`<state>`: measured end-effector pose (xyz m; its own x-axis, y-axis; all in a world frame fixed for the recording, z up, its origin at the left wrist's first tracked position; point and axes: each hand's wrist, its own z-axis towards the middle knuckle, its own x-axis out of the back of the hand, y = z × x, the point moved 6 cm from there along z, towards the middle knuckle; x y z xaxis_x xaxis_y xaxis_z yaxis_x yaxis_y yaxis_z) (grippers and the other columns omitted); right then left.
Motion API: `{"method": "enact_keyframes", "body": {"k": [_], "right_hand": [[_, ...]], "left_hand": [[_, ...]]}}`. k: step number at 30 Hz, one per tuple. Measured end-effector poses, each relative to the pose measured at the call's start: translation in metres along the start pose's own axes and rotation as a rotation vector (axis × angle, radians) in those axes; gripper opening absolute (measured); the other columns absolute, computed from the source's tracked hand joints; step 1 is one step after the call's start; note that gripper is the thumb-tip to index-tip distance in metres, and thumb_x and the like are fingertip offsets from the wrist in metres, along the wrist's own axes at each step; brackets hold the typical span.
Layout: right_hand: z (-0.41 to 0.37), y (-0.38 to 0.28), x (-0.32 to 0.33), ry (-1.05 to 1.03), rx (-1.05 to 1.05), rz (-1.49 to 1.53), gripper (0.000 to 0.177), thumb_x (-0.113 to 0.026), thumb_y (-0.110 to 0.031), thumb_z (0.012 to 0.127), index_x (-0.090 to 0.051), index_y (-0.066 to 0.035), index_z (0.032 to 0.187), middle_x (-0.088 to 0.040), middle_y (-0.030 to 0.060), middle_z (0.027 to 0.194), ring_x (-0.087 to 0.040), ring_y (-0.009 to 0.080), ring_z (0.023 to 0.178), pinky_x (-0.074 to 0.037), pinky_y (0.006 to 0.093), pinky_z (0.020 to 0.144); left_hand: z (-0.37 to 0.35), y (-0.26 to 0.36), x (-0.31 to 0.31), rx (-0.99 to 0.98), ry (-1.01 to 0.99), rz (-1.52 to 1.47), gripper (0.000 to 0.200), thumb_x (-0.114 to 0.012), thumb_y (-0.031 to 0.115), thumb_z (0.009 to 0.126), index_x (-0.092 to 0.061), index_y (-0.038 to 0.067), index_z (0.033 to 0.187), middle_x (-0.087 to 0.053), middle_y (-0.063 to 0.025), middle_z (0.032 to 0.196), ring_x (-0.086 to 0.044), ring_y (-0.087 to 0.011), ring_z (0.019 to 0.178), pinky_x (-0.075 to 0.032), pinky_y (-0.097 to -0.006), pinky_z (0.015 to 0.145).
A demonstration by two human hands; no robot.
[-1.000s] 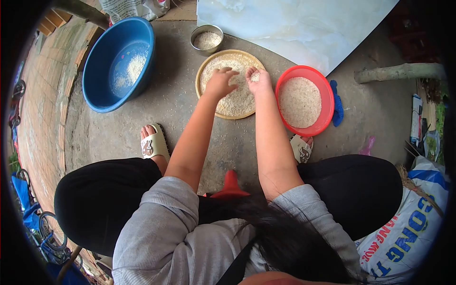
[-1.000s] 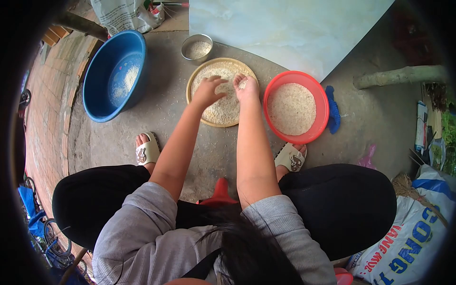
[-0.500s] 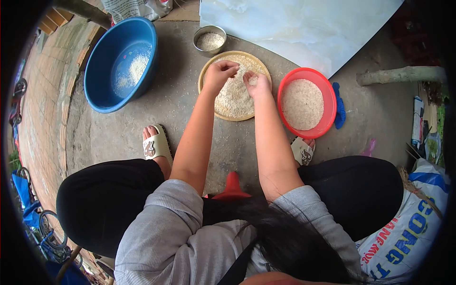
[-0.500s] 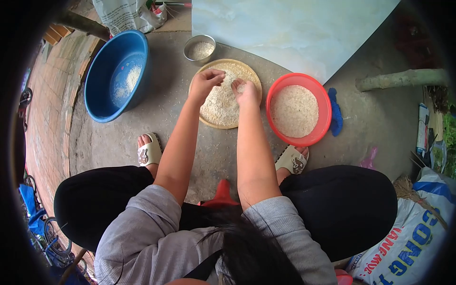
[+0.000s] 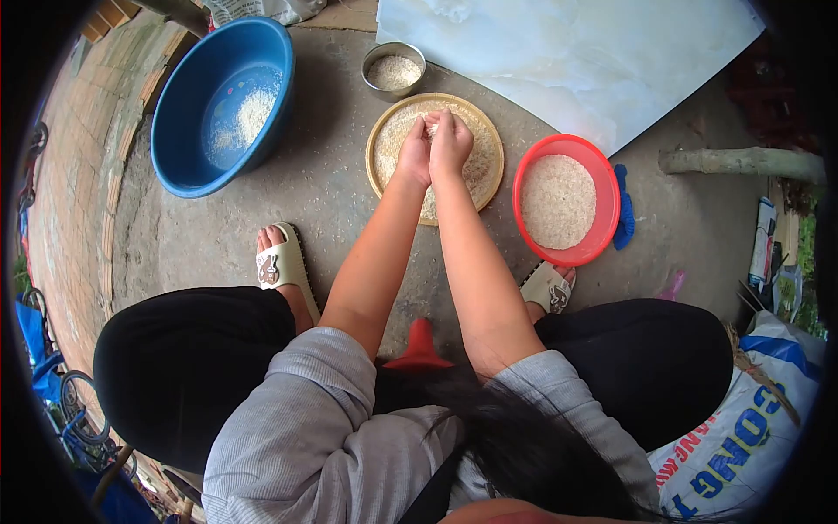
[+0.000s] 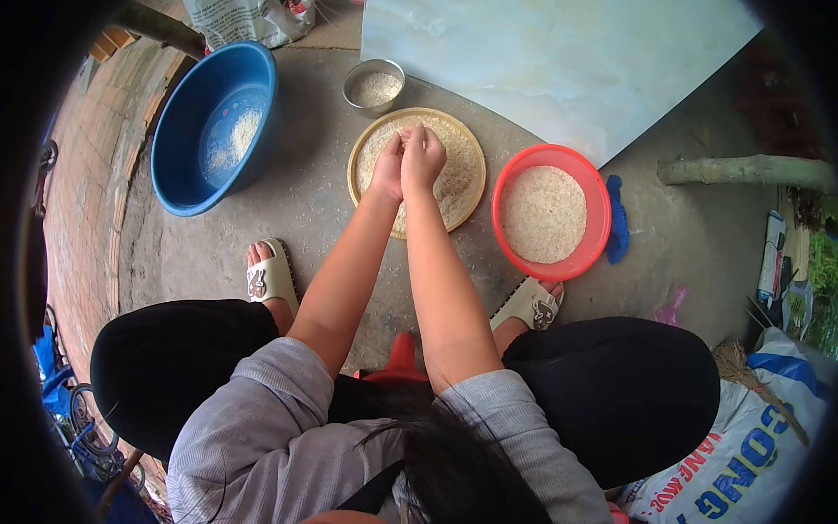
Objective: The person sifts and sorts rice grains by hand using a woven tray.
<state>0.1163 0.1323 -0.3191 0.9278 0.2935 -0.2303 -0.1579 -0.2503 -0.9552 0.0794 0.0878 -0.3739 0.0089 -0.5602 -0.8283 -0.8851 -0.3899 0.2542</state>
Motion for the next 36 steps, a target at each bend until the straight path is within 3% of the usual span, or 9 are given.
{"method": "enact_keyframes", "body": {"k": [7, 8, 11, 12, 16, 24, 29, 32, 36], "right_hand": [[-0.022, -0.025, -0.011, -0.050, 0.412, -0.511, 0.024, -0.053, -0.023, 0.089, -0.068, -0.005, 0.082, -0.067, 0.0138, 0.079, -0.064, 0.0304, 0.068, -0.050, 0.0355, 0.066], [-0.024, -0.028, -0.011, -0.066, 0.411, -0.510, 0.024, -0.053, -0.021, 0.089, -0.067, -0.003, 0.083, -0.067, 0.0130, 0.080, -0.065, 0.0259, 0.072, -0.050, 0.0329, 0.067], [-0.025, -0.035, -0.002, -0.020, 0.432, -0.544, 0.024, -0.052, -0.019, 0.090, -0.066, -0.001, 0.084, -0.067, 0.0115, 0.082, -0.065, 0.0227, 0.076, -0.050, 0.0316, 0.069], [-0.023, -0.038, 0.003, 0.036, 0.458, -0.579, 0.024, -0.050, -0.018, 0.090, -0.066, -0.001, 0.083, -0.065, 0.0109, 0.085, -0.064, 0.0238, 0.077, -0.050, 0.0329, 0.070], [-0.012, -0.017, 0.034, 0.149, 0.496, -0.716, 0.019, -0.051, -0.016, 0.087, -0.065, -0.004, 0.086, -0.063, 0.0103, 0.097, -0.058, 0.0290, 0.092, -0.046, 0.0381, 0.080], [-0.029, 0.037, 0.058, -0.054, 0.378, -1.291, 0.049, -0.043, -0.024, 0.088, -0.041, -0.009, 0.135, -0.029, 0.0091, 0.147, -0.022, 0.0251, 0.138, -0.015, 0.0419, 0.111], [-0.022, 0.039, 0.054, 0.025, 0.361, -1.272, 0.047, -0.043, -0.023, 0.088, -0.043, -0.008, 0.133, -0.032, 0.0095, 0.145, -0.024, 0.0256, 0.137, -0.016, 0.0428, 0.111], [-0.021, 0.040, 0.054, 0.032, 0.358, -1.261, 0.046, -0.043, -0.023, 0.088, -0.044, -0.008, 0.132, -0.033, 0.0098, 0.145, -0.024, 0.0260, 0.137, -0.016, 0.0430, 0.111], [-0.021, 0.034, 0.053, 0.072, 0.396, -1.194, 0.041, -0.046, -0.020, 0.087, -0.050, -0.005, 0.125, -0.039, 0.0121, 0.140, -0.031, 0.0290, 0.133, -0.021, 0.0441, 0.109]], "left_hand": [[0.020, 0.011, 0.016, -0.036, -0.009, -0.142, 0.031, -0.042, 0.032, 0.097, -0.057, 0.006, 0.103, -0.061, -0.0067, 0.099, -0.058, -0.0182, 0.092, -0.048, -0.0320, 0.084], [0.040, 0.007, 0.034, 0.108, -0.246, -0.306, 0.032, -0.041, 0.033, 0.097, -0.057, 0.005, 0.102, -0.062, -0.0074, 0.094, -0.060, -0.0190, 0.087, -0.050, -0.0341, 0.081], [0.024, 0.008, 0.017, 0.070, -0.030, -0.071, 0.032, -0.040, 0.034, 0.098, -0.056, 0.007, 0.092, -0.061, -0.0045, 0.075, -0.058, -0.0174, 0.067, -0.052, -0.0317, 0.065], [0.042, 0.009, 0.045, 0.077, 0.190, -0.143, 0.036, -0.039, 0.038, 0.097, -0.050, 0.010, 0.078, -0.049, -0.0001, 0.056, -0.046, -0.0132, 0.047, -0.041, -0.0261, 0.043], [0.009, 0.037, 0.008, -0.019, 0.328, -0.136, 0.041, -0.042, 0.042, 0.095, -0.041, 0.014, 0.065, -0.034, 0.0023, 0.047, -0.028, -0.0081, 0.037, -0.019, -0.0224, 0.034], [0.016, 0.133, -0.078, -0.474, 0.114, 0.308, 0.045, -0.045, 0.036, 0.095, -0.038, 0.011, 0.058, -0.037, -0.0015, 0.047, -0.032, -0.0117, 0.037, -0.021, -0.0264, 0.034], [0.047, 0.152, -0.077, -0.583, 0.172, 0.605, 0.040, -0.050, 0.037, 0.092, -0.059, 0.004, 0.070, -0.057, -0.0097, 0.059, -0.055, -0.0212, 0.051, -0.043, -0.0309, 0.048], [0.042, 0.143, -0.088, -0.958, 0.171, 1.949, 0.026, -0.056, 0.030, 0.087, -0.068, 0.008, 0.096, -0.064, -0.0139, 0.108, -0.057, -0.0309, 0.105, -0.044, -0.0386, 0.088], [0.007, 0.154, -0.066, -1.310, 0.310, 1.677, 0.021, -0.058, 0.024, 0.084, -0.067, 0.007, 0.090, -0.063, -0.0133, 0.103, -0.059, -0.0304, 0.095, -0.046, -0.0387, 0.082]]}}
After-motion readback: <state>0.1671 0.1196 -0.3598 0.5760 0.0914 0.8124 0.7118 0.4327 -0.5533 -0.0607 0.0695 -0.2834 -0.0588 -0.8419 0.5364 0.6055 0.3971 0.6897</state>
